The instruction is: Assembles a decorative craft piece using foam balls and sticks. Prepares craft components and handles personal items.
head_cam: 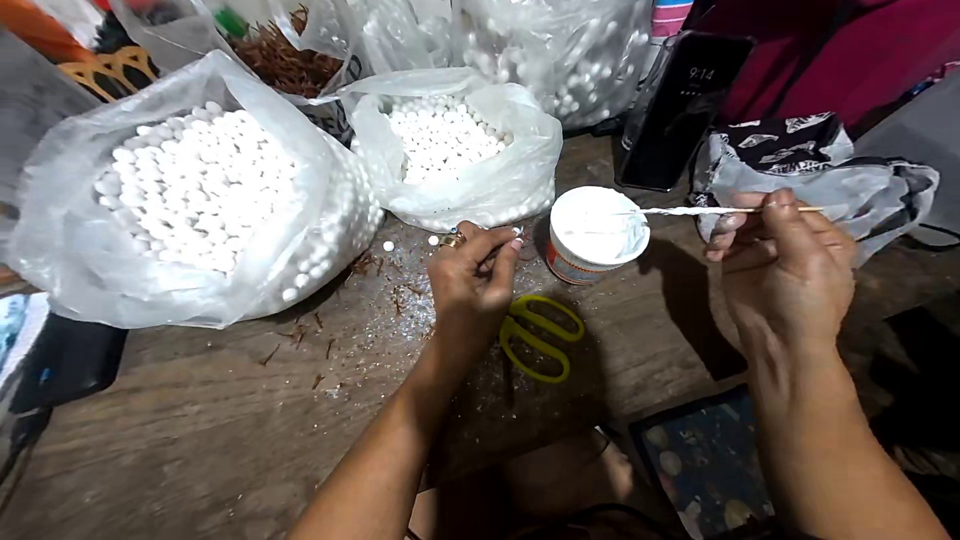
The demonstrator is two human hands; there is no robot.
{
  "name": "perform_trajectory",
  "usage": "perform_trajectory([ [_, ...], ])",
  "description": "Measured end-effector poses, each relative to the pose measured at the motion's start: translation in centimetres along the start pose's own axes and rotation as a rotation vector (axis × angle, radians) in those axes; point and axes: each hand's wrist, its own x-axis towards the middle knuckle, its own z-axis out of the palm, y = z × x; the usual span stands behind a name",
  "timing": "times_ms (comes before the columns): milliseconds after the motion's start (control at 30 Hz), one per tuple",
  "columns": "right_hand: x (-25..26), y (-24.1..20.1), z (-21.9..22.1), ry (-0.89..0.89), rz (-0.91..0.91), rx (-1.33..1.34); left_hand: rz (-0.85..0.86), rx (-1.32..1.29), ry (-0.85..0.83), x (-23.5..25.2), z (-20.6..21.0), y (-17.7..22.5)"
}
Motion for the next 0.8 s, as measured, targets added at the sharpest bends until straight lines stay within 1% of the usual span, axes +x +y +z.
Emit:
perform_trajectory([
  [67,-0.4,-0.4,0.5,0.008,0.085,0.077,0.014,0.021,-0.003,-0.2,0.0,0.2],
  [167,-1.1,-0.9,1.5,-0.033,0.126,0.149,0.041,0.049,-0.004,-0.4,0.2,0.7],
  [300,-1.6,-0.8,2.4,-0.089,0.134,0.179,0.065,0.083,-0.012,-0.5,0.2,0.9],
  [800,-1.6,-0.4,2.9,-0.114,0.120,0.139,0.099,0.098,0.002,-0.5,0.3,0.9],
])
